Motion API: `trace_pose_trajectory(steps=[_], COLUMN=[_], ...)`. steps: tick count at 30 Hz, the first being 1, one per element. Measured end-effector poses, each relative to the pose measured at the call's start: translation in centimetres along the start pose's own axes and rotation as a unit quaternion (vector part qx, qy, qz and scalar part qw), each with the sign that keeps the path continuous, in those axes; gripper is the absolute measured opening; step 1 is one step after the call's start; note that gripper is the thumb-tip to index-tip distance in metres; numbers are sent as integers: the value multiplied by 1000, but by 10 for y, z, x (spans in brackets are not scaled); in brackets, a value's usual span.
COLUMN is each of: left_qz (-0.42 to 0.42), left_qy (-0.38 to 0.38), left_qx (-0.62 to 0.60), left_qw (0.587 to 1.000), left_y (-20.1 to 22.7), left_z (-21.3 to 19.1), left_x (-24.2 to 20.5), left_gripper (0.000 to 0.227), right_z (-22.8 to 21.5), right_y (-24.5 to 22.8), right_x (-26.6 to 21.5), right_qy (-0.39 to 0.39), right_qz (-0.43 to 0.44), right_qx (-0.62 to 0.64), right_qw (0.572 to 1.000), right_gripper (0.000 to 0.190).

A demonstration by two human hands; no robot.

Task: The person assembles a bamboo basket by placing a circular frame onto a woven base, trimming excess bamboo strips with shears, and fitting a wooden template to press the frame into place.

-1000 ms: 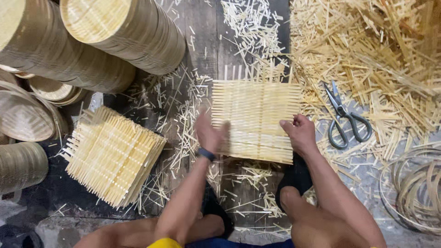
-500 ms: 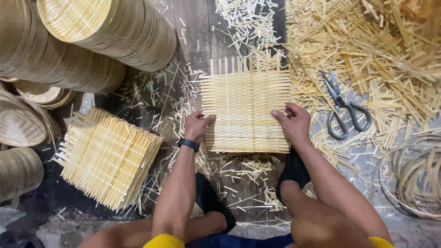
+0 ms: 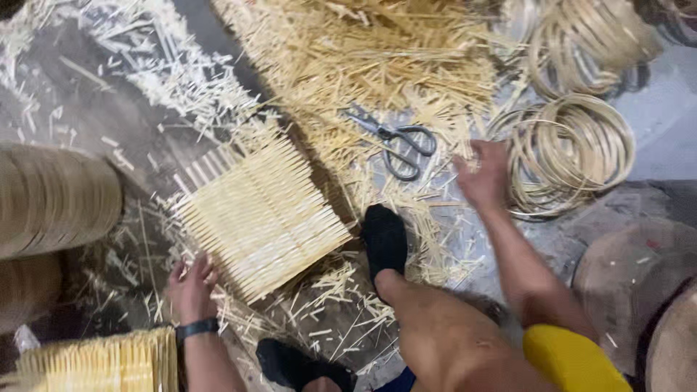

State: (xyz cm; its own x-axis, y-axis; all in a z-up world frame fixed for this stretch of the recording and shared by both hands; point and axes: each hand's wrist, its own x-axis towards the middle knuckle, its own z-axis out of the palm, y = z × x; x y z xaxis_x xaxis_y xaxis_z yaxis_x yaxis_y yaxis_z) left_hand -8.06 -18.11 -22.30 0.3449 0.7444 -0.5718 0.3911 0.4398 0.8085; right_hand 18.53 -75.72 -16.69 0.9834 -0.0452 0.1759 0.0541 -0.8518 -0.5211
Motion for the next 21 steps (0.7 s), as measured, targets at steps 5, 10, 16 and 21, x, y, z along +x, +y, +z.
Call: trace_pose_trajectory(steps=[5,10,16,21], left_qz=[53,197,362,53], left_qy=[22,69,-66,-284], left_qx=[1,110,149,-100], left_qw=[998,972,918,952], left_y=[29,61,96,141], left_z=[0,34,122,203], left_x=[-17,-52,-125,-195], left_gripper=[57,45,29,47], right_z=[-60,-43,-58,-60], right_y=[79,113,-9,-189], right_x=[-30,-69,-39,-16], right_qy=[-192,-221,-80,-256], right_qz=[-24,-101,-203,-494], right_qx=[-243,-388,-103,62], right_qw=[951,889,970,829], right_gripper=[38,18,4,14])
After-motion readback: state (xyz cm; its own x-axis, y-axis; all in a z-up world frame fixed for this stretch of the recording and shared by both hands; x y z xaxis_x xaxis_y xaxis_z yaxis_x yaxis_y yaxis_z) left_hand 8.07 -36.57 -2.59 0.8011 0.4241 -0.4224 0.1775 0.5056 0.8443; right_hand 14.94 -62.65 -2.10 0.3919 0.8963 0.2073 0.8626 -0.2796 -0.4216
